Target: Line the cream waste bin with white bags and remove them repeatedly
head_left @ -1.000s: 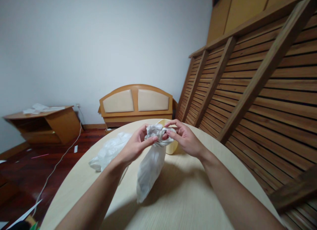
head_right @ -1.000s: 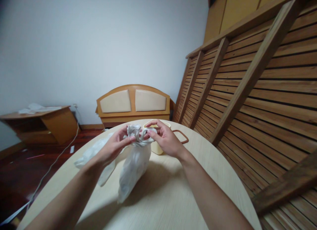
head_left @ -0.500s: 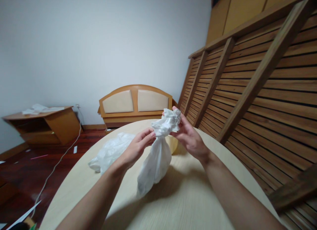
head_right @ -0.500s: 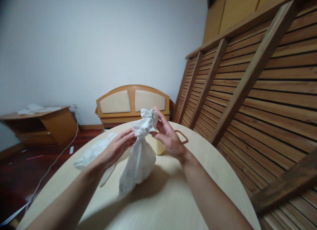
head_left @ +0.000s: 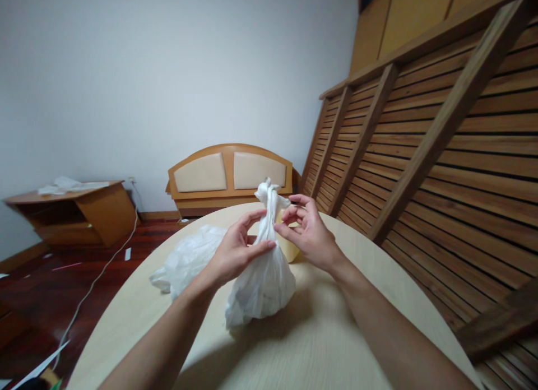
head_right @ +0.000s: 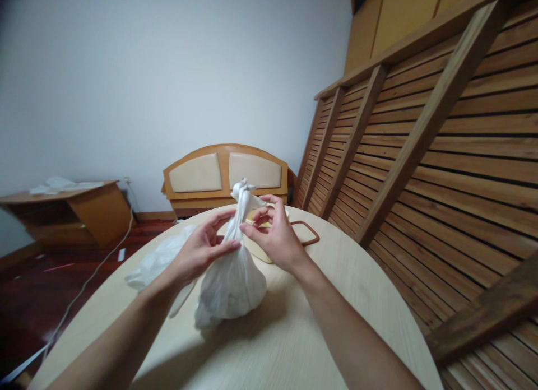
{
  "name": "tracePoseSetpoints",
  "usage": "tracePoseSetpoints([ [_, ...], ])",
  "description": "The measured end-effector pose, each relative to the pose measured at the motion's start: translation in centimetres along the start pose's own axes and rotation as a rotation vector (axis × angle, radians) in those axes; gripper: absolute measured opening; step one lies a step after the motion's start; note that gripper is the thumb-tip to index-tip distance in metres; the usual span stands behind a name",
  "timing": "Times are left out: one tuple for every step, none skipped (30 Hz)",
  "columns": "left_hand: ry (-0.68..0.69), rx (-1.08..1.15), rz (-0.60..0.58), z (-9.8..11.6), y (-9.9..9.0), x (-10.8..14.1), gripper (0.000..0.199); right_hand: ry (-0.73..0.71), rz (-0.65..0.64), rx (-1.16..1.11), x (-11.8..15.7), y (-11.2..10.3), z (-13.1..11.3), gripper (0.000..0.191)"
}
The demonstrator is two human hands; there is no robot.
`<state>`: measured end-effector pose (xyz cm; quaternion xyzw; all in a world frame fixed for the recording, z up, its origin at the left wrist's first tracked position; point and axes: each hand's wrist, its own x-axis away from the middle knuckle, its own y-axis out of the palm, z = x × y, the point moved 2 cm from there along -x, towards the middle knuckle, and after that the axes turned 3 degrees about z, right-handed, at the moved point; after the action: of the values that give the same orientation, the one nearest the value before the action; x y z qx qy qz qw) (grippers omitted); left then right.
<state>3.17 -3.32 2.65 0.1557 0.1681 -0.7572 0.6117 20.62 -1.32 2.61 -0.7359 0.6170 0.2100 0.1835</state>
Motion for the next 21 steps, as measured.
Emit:
tracePoseSetpoints([
  [0.015,0.006,-0.004,-0.1,-0.1,0.0,0.058,0.022,-0.018,0.015,0.0,0.1,0.1,0.061],
  [0.02,0.014,-0.016,-0.2,-0.1,0.0,0.057,0.041,-0.056,0.019,0.0,0.2,0.2,0.055],
  [0.013,0.023,-0.032,-0.3,-0.1,0.0,0.055,0.057,-0.098,0.015,0.0,0.3,0.2,0.051],
  [-0.001,0.03,-0.043,-0.5,-0.2,0.0,0.053,0.067,-0.128,0.01,-0.1,0.4,0.2,0.048],
  [-0.018,0.035,-0.044,-0.6,-0.2,-0.1,0.052,0.076,-0.139,0.002,-0.1,0.4,0.2,0.047],
  [-0.03,0.039,-0.035,-0.7,-0.2,-0.1,0.05,0.084,-0.134,-0.007,-0.1,0.3,0.1,0.046],
  [-0.035,0.046,-0.019,-0.7,-0.2,-0.2,0.049,0.09,-0.121,-0.017,-0.2,0.3,0.0,0.045],
  [-0.032,0.054,0.0,-0.7,-0.2,-0.2,0.047,0.092,-0.106,-0.029,-0.2,0.2,-0.1,0.044],
  [-0.023,0.064,0.018,-0.6,-0.2,-0.3,0.046,0.089,-0.091,-0.042,-0.3,0.1,-0.3,0.043],
  [-0.014,0.073,0.035,-0.4,-0.2,-0.3,0.045,0.081,-0.077,-0.057,-0.3,0.0,-0.5,0.042],
  [-0.003,0.079,0.054,-0.2,-0.2,-0.3,0.044,0.075,-0.061,-0.076,-0.3,-0.1,-0.7,0.041],
  [0.008,0.084,0.08,0.0,-0.3,-0.3,0.042,0.074,-0.039,-0.099,-0.3,-0.1,-0.9,0.04],
  [0.019,0.085,0.111,0.1,-0.3,-0.3,0.041,0.076,-0.011,-0.124,-0.3,-0.2,-1.0,0.038],
  [0.033,0.08,0.143,0.2,-0.5,-0.3,0.038,0.075,0.026,-0.148,-0.3,-0.4,-1.1,0.037],
  [0.048,0.07,0.181,0.3,-0.6,-0.3,0.035,0.067,0.069,-0.166,-0.3,-0.5,-1.2,0.036],
  [0.065,0.06,0.223,0.4,-0.8,-0.3,0.032,0.05,0.114,-0.173,-0.3,-0.7,-1.3,0.036],
  [0.079,0.05,0.262,0.4,-1.0,-0.3,0.029,0.026,0.156,-0.169,-0.3,-0.8,-1.4,0.035],
  [0.092,0.044,0.298,0.3,-1.2,-0.3,0.028,0.002,0.188,-0.158,-0.3,-1.0,-1.4,0.034],
  [0.106,0.046,0.332,0.3,-1.3,-0.3,0.028,-0.013,0.203,-0.145,-0.3,-1.1,-1.5,0.031],
  [0.123,0.06,0.361,0.3,-1.5,-0.3,0.03,-0.012,0.196,-0.135,-0.3,-1.1,-1.6,0.028],
  [0.139,0.082,0.38,0.4,-1.5,-0.3,0.033,0.008,0.166,-0.132,-0.2,-1.1,-1.7,0.026],
])
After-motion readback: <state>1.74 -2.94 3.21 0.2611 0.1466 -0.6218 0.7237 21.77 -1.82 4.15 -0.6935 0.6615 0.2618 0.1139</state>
